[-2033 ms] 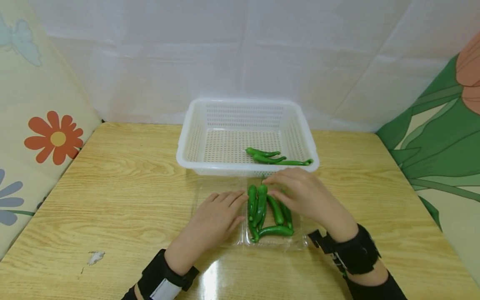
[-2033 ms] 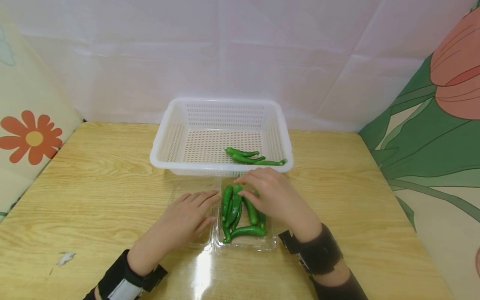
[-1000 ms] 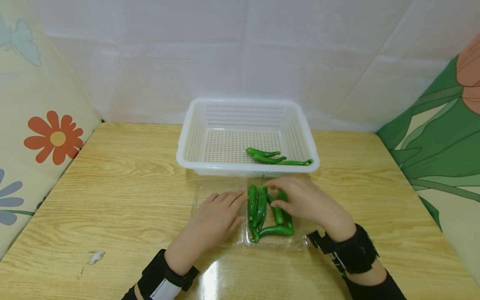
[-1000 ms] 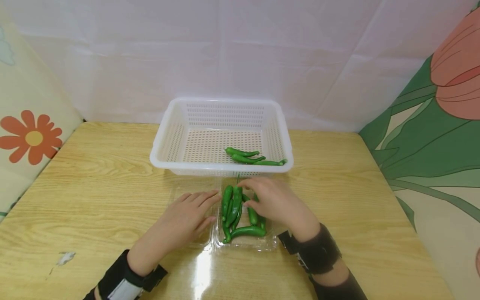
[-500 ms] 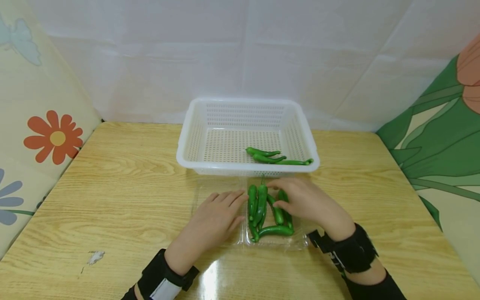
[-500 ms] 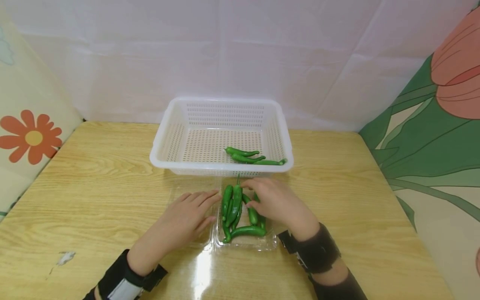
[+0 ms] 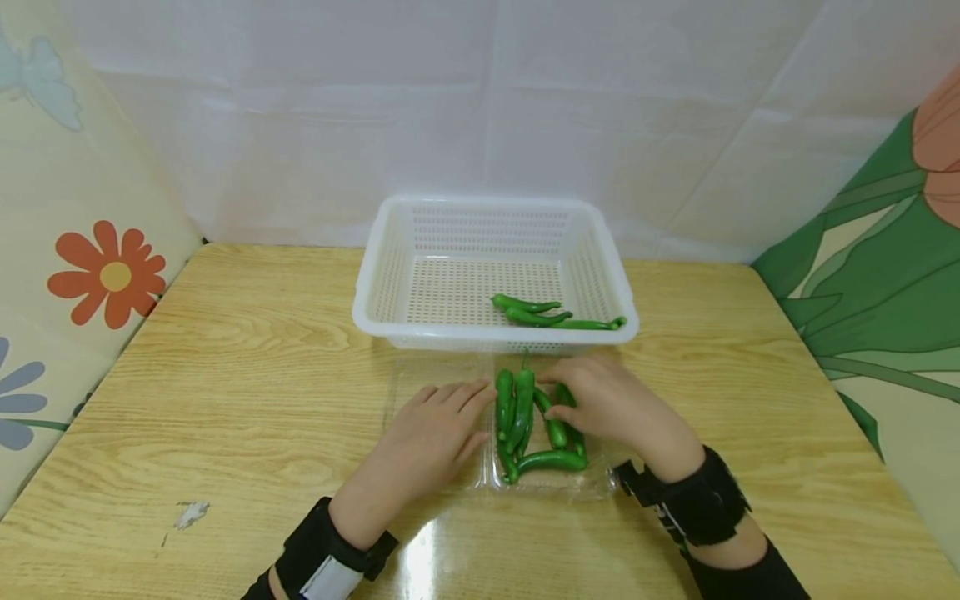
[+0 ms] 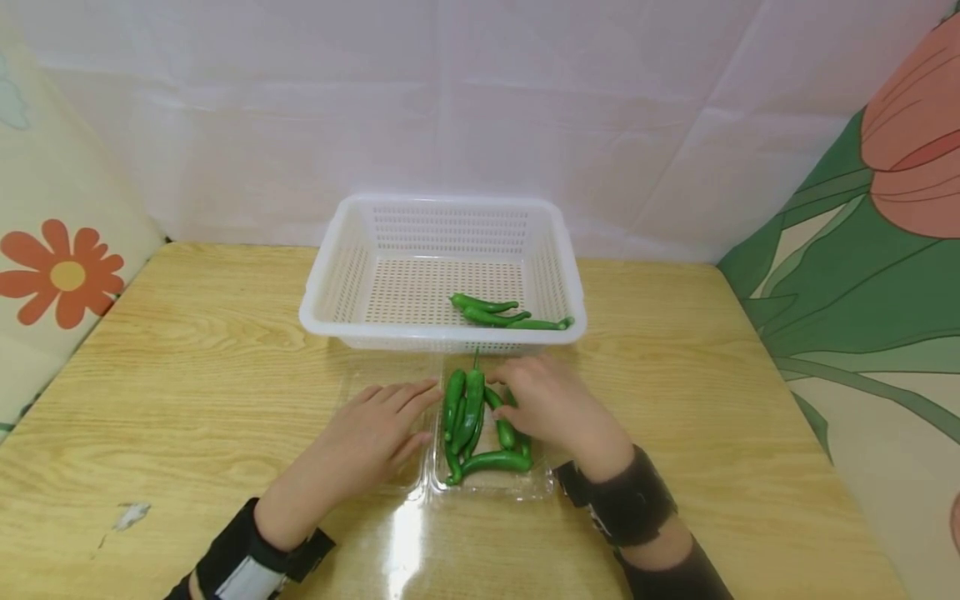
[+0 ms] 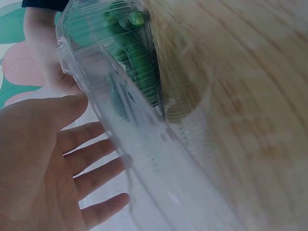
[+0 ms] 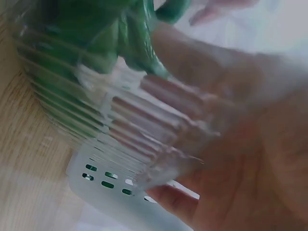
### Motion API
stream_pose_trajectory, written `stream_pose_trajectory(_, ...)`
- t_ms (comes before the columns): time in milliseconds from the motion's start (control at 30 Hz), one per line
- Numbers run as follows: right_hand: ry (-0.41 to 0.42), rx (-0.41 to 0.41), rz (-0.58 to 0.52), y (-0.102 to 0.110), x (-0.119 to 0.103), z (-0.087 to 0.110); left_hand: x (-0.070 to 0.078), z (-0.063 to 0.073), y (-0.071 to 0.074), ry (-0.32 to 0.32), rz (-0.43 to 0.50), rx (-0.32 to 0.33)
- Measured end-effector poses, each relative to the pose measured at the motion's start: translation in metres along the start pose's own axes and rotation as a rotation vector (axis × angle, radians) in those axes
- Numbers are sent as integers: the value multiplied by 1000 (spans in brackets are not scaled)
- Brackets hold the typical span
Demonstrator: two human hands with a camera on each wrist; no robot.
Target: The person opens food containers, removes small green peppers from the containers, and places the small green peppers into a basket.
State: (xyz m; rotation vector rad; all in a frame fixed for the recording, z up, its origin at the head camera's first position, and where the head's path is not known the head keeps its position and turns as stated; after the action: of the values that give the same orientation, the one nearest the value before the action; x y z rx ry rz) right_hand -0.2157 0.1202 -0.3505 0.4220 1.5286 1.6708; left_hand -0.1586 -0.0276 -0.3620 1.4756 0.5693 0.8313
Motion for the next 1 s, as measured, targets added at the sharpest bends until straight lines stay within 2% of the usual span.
stream_pose_trajectory(367, 9, 0, 57, -1, -4, -1, 0, -1, 0, -2, -9, 5)
stream_pose_trajectory(1000, 4, -48, -12, -10, -4, -3, 0, -1, 0, 4, -12, -8)
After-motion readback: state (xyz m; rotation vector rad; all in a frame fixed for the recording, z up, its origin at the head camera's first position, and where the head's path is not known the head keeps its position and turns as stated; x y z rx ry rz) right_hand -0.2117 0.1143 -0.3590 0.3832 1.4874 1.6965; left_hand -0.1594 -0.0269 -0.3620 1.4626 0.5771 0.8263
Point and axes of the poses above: each hand's wrist, its own z-axis away from the middle knuckle, its own y-axis out of the back of the hand, x = y × z, the point moved 8 cm from there along -z, towards the middle knuckle, and after that the axes turned 11 degrees about -x, right-handed, at the moved point
